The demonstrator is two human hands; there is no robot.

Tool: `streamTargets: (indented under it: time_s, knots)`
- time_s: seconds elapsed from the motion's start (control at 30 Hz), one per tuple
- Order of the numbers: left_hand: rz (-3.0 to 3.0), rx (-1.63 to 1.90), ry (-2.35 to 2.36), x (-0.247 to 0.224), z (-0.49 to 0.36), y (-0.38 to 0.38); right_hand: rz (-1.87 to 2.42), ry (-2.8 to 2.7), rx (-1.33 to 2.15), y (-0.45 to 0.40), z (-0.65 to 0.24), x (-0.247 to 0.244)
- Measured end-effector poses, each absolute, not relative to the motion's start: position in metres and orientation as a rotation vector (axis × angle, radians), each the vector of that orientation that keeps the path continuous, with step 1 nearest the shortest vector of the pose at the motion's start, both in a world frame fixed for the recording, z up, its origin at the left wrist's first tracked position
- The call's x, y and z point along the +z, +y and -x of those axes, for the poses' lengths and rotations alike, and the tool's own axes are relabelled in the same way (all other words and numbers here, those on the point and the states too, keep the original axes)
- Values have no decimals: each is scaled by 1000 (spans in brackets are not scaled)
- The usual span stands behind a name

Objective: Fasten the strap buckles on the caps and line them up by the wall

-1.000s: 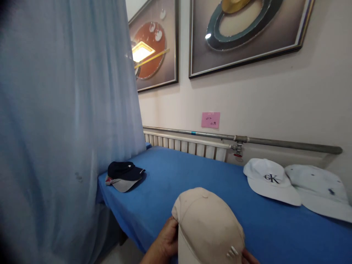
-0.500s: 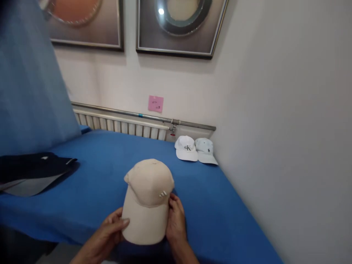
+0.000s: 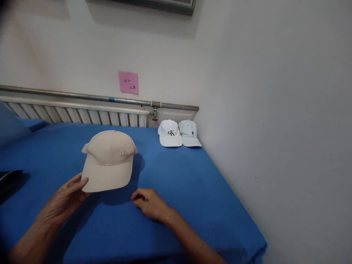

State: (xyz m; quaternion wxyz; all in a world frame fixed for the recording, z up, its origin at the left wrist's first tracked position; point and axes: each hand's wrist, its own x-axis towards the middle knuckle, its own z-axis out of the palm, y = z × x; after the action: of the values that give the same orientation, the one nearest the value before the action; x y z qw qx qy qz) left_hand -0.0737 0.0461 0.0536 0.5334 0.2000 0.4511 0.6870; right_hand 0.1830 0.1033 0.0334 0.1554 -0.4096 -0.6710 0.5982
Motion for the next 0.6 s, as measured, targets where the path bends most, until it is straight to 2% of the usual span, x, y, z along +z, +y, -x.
streamTargets:
  time_s: [0.33, 0.6]
  knots:
    - [-457, 1727, 939, 61, 44, 185, 913, -1899, 2213, 149, -194, 23]
    - [-431, 1658, 991, 52, 20, 277, 665, -2120, 2019, 166, -201, -1]
